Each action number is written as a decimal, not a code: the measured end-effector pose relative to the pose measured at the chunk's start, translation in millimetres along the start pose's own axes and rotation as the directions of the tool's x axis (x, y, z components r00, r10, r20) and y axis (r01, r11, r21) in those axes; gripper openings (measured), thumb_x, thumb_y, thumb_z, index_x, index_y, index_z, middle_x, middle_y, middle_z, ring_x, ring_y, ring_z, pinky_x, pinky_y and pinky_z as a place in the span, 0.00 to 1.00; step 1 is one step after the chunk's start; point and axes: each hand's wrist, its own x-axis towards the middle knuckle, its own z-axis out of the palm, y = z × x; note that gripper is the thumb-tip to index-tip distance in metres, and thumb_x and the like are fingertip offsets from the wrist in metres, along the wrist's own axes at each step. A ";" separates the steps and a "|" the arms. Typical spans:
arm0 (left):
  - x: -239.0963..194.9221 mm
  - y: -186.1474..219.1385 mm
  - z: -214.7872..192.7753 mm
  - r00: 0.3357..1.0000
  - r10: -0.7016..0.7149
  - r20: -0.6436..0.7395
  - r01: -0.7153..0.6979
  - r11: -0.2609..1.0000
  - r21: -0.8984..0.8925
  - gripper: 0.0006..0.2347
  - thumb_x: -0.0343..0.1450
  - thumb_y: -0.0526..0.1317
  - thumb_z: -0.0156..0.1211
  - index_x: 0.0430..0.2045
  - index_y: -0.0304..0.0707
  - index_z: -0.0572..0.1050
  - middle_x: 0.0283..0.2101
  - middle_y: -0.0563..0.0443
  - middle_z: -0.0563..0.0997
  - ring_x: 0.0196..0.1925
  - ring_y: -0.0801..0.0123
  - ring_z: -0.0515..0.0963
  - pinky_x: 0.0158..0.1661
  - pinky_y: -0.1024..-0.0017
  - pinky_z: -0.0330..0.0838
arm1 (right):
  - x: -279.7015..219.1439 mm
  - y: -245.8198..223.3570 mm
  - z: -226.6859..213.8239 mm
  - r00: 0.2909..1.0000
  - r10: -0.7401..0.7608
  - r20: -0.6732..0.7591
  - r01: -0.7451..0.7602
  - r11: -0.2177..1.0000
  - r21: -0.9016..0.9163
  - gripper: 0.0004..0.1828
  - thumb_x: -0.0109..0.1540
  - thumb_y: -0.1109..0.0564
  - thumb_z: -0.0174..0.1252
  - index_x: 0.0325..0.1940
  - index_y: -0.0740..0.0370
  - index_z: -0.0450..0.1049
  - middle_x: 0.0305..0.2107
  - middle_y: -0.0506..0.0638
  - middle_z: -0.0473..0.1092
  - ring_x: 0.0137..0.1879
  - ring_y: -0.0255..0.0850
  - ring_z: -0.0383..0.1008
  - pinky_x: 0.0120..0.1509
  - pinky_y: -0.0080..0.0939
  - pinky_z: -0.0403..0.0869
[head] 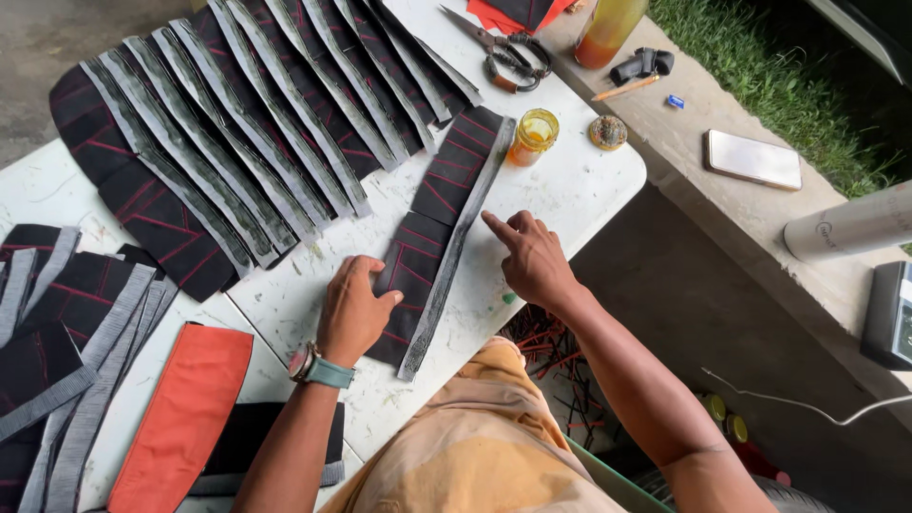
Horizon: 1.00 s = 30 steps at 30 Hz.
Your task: The person repeatedly applies a yellow substance from a small jar onto the edges of rectangular fabric pieces using a finger. They handle the fabric pieces one at a time, applying the substance to the edges, and then place them into a stack.
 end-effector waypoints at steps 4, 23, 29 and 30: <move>4.3 5.4 -9.1 1.000 0.000 0.029 0.004 0.990 -0.141 0.19 0.59 0.33 0.74 0.42 0.32 0.74 0.42 0.38 0.83 0.47 0.50 0.84 0.46 0.61 0.77 | 13.6 5.6 -12.5 0.998 0.054 -0.040 -0.054 0.999 0.003 0.46 0.52 0.69 0.50 0.76 0.48 0.60 0.50 0.60 0.65 0.54 0.53 0.68 0.56 0.52 0.67; -38.8 -40.4 -64.2 0.931 -0.281 0.232 0.282 0.959 0.028 0.28 0.60 0.35 0.71 0.59 0.43 0.74 0.50 0.34 0.84 0.51 0.51 0.86 0.51 0.64 0.78 | 72.8 44.1 8.0 0.994 0.104 -0.030 -0.108 0.976 -0.187 0.38 0.60 0.68 0.45 0.73 0.43 0.65 0.50 0.58 0.66 0.50 0.52 0.68 0.50 0.51 0.73; -37.4 -37.1 -77.1 0.921 -0.044 0.388 0.100 0.987 -0.125 0.13 0.68 0.40 0.69 0.40 0.30 0.77 0.38 0.41 0.83 0.42 0.62 0.83 0.47 0.66 0.76 | 59.1 54.7 7.6 0.947 -0.079 -0.311 0.105 0.992 0.069 0.35 0.53 0.68 0.49 0.66 0.59 0.72 0.49 0.62 0.68 0.54 0.61 0.70 0.60 0.52 0.72; -38.5 -32.1 -84.3 0.921 0.076 0.382 0.061 0.941 -0.334 0.12 0.69 0.39 0.67 0.41 0.29 0.76 0.38 0.44 0.82 0.44 0.67 0.80 0.49 0.69 0.75 | 57.7 54.8 6.4 0.957 0.055 -0.285 -0.018 0.991 0.132 0.38 0.55 0.70 0.49 0.70 0.59 0.70 0.50 0.63 0.66 0.50 0.61 0.71 0.55 0.53 0.73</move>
